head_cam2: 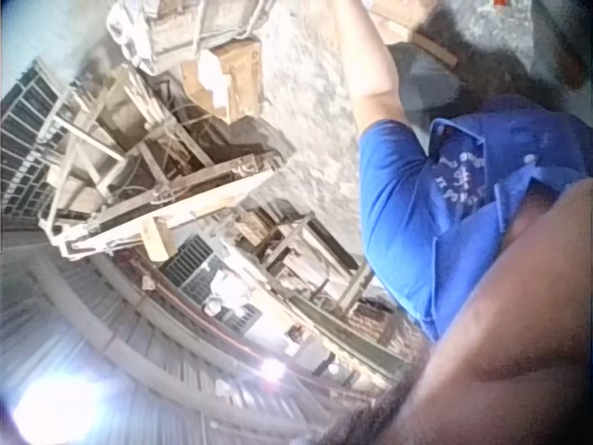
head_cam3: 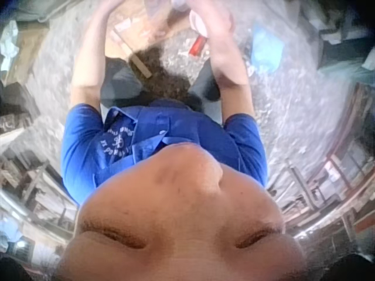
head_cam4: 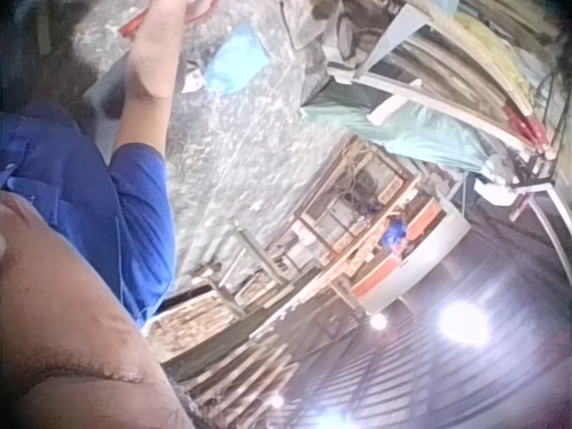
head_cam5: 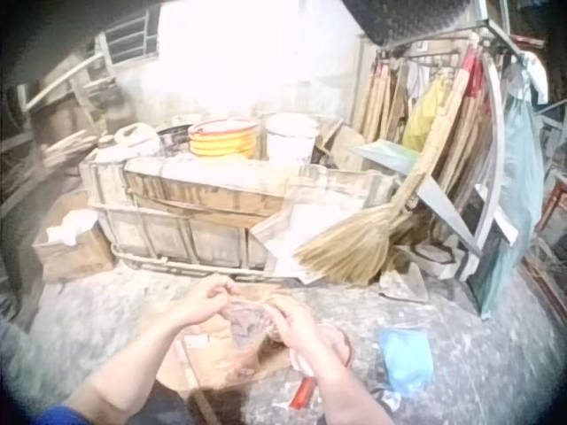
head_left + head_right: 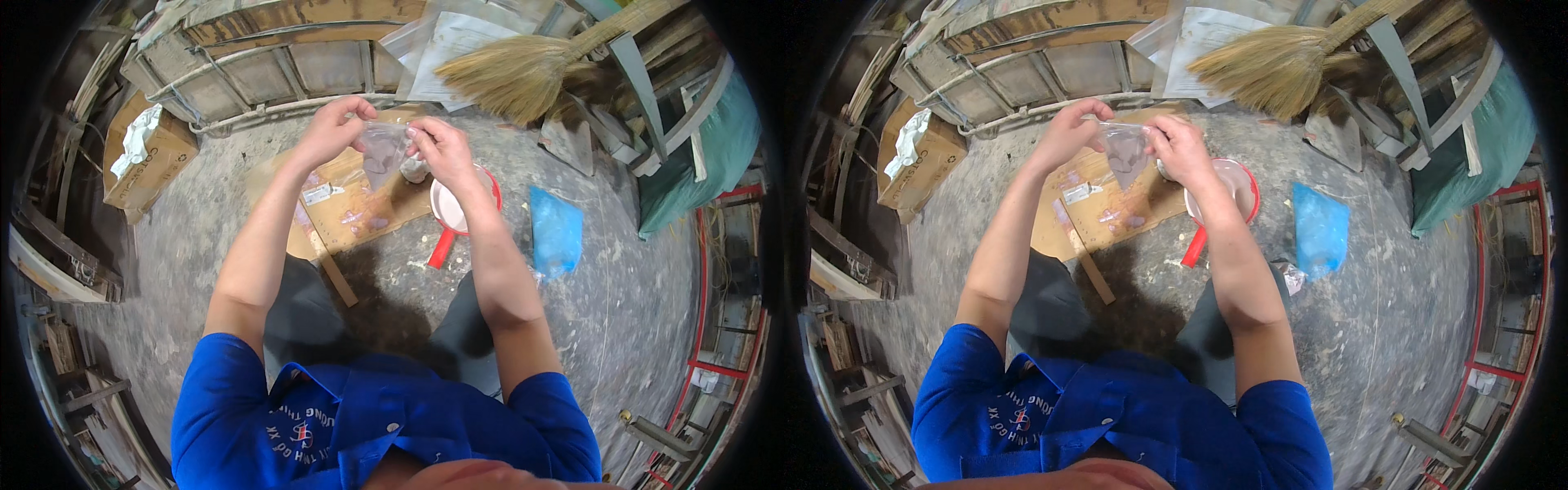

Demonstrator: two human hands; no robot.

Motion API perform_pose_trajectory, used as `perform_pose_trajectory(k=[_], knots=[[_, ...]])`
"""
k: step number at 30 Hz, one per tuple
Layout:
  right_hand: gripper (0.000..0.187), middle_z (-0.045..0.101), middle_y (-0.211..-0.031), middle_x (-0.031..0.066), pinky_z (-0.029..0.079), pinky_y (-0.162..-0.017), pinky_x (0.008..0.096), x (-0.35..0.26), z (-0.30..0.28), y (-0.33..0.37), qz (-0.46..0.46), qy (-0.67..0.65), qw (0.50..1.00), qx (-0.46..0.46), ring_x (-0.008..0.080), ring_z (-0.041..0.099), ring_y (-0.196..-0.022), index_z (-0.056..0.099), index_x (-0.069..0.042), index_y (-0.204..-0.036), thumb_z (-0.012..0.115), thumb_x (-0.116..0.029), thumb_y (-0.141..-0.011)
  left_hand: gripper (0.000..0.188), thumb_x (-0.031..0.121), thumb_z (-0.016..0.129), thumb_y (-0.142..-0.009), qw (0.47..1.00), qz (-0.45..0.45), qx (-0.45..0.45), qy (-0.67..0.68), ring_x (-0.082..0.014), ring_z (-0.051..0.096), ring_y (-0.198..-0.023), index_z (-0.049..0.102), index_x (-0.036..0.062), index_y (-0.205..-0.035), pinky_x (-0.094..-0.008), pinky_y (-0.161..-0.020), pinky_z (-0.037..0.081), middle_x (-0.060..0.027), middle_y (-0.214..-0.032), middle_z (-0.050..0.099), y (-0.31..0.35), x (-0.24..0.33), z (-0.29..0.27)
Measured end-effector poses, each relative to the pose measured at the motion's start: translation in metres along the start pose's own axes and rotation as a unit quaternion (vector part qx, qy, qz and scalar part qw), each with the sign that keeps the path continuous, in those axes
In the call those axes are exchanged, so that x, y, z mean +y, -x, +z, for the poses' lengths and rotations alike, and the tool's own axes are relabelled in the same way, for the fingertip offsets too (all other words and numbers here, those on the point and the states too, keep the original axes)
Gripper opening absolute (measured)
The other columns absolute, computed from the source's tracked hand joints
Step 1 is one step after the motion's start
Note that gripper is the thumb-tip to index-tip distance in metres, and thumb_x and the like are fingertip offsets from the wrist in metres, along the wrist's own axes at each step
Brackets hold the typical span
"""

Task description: The person pours a white powder from a red scoop into small plastic bags, then ties each bag shut. The process is repeated multiple times with different bags.

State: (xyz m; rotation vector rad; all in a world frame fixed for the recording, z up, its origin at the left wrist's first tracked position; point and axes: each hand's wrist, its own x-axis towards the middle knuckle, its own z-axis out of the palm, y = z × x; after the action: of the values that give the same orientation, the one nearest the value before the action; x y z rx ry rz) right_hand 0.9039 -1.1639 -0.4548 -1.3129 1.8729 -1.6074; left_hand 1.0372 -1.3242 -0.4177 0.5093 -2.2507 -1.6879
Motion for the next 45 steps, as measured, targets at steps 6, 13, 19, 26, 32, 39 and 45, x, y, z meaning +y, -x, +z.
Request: perform_pose_trajectory(k=[6,13,19,26,32,39,45], knots=[[0.011,0.059,-0.065,0.0065,0.046,-0.052,0.0261,0.001,-0.007,0.001,0.024,-0.025,0.999,0.018,0.0114,0.058,-0.056,0.06,0.001,-0.088,0.056,-0.009,-0.085,0.027,0.01,0.053,-0.077,0.963,0.191,0.022,-0.19,-0.0205,0.058,-0.072,0.057,0.0013,-0.102,-0.0312,-0.069,0.049,-0.0098,-0.095,0.059,-0.001,-0.006,0.018],[0.014,0.057,-0.073,-0.0015,0.042,-0.053,0.0191,0.003,-0.027,0.0,0.094,-0.095,0.991,-0.008,0.0045,0.052,-0.06,0.057,0.0,-0.096,0.059,-0.005,-0.084,0.016,0.012,0.064,-0.077,0.963,0.153,0.004,-0.223,-0.0185,0.056,-0.071,0.062,0.0011,-0.088,-0.0302,-0.066,0.046,-0.009,-0.079,0.058,-0.016,-0.002,0.036],[0.023,0.053,-0.072,-0.0023,0.041,-0.059,0.022,0.004,-0.017,0.003,0.068,-0.066,0.992,-0.088,0.0056,0.046,-0.064,0.059,-0.002,-0.097,0.066,-0.007,-0.076,0.01,0.006,0.063,-0.076,0.96,0.205,-0.002,-0.192,-0.0179,0.057,-0.072,0.062,0.0022,-0.086,-0.0294,-0.065,0.046,-0.0073,-0.079,0.057,-0.006,0.014,0.047],[0.016,0.056,-0.069,-0.0009,0.042,-0.057,0.0238,-0.013,-0.01,0.0,0.083,-0.088,0.99,-0.073,0.0065,0.048,-0.062,0.061,-0.003,-0.089,0.065,-0.013,-0.077,0.012,0.011,0.064,-0.078,0.982,0.171,0.05,-0.059,-0.0133,0.057,-0.069,0.059,0.0006,-0.078,-0.0258,-0.061,0.047,-0.0049,-0.078,0.058,-0.001,0.014,0.049],[0.013,0.06,-0.068,0.0061,0.045,-0.057,0.0288,-0.021,-0.027,0.006,0.061,0.072,0.995,-0.017,0.0123,0.055,-0.061,0.061,-0.002,-0.084,0.064,-0.013,-0.076,0.044,0.044,0.046,-0.09,0.974,-0.161,-0.144,0.072,-0.0127,0.058,-0.067,0.057,0.0029,-0.081,-0.025,-0.054,0.045,-0.0051,-0.083,0.06,-0.001,0.003,0.053],[0.014,0.063,-0.067,0.0158,0.049,-0.053,0.0363,-0.042,-0.041,0.025,0.16,-0.001,0.987,-0.027,0.0253,0.062,-0.063,0.063,-0.003,-0.075,0.052,-0.012,-0.076,0.061,0.051,0.027,-0.092,0.781,-0.252,-0.244,0.516,-0.0284,0.038,-0.126,0.031,0.0087,-0.136,-0.0464,-0.103,0.031,-0.014,-0.137,0.038,0.009,-0.016,0.112],[0.006,0.056,-0.068,0.0161,0.048,-0.062,0.0416,-0.03,-0.031,0.02,-0.165,0.178,0.967,0.084,0.0342,0.059,-0.072,0.059,-0.004,-0.063,0.058,-0.008,-0.06,0.035,0.031,0.038,-0.095,0.77,-0.109,-0.23,0.585,-0.018,0.047,-0.115,0.044,0.0132,-0.124,-0.0412,-0.096,0.038,-0.0034,-0.123,0.051,0.001,-0.029,0.106]])
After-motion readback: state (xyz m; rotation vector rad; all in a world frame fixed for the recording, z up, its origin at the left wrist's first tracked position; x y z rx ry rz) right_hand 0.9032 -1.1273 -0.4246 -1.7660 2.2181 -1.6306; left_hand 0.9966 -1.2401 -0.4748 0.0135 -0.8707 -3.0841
